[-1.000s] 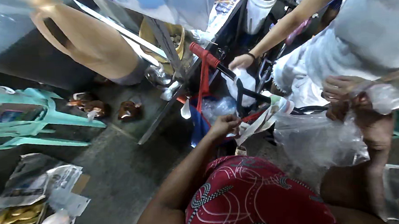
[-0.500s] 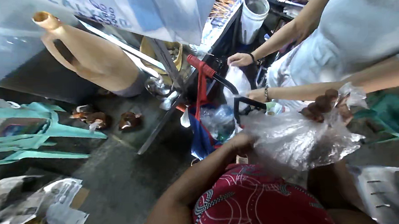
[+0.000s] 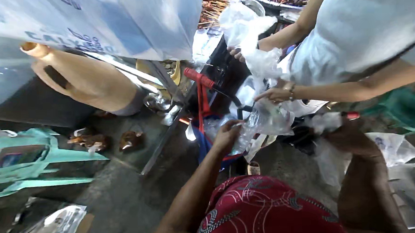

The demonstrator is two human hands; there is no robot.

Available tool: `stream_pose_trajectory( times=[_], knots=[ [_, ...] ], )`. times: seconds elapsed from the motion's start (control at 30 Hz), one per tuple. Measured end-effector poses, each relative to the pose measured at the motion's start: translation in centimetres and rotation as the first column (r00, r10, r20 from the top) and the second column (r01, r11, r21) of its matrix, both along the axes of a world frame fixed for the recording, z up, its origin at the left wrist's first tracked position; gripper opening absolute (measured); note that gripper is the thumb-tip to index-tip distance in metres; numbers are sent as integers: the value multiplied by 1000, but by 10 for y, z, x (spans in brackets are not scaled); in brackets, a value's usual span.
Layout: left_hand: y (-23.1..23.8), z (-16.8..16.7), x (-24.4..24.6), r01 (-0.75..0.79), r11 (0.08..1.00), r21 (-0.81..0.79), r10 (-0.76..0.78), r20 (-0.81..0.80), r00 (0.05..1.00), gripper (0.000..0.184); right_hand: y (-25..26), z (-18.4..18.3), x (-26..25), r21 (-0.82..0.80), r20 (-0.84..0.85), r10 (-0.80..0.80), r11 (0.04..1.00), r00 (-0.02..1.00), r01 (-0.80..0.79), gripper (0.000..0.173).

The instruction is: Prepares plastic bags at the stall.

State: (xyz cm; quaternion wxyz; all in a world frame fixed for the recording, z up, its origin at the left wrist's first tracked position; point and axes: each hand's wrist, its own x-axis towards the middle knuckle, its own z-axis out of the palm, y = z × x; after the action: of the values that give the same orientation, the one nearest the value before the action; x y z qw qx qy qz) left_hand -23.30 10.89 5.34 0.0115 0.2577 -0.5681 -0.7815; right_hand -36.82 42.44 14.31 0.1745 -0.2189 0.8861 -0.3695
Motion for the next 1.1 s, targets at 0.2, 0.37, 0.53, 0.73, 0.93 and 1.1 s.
stream_pose_trajectory(
  times=[0.2,0.37,0.53,0.73,0.93,1.1],
  knots=[
    [16,5,7,206,905,-373,-301,-217,929,33,-50,-38,38,-194,438,-91,962,894,193,29],
    [48,7,21,353,686,-636,-614,-246,750,27,-77,-57,48,-320,658,53,923,751,214,33],
    [63,-1,28,434,608,-665,-729,-251,636,17,-93,-70,51,-268,739,33,931,673,248,15],
    [61,-3,32,448,558,-698,-774,-245,583,11,-79,-89,50,-435,667,167,879,726,197,33],
    [61,-3,21,446,543,-712,-747,-166,644,23,-69,-102,58,-455,607,155,872,779,180,51],
    [63,10,10,500,536,-680,-675,11,738,38,-54,-117,68,-763,562,472,612,679,206,48]
  ],
)
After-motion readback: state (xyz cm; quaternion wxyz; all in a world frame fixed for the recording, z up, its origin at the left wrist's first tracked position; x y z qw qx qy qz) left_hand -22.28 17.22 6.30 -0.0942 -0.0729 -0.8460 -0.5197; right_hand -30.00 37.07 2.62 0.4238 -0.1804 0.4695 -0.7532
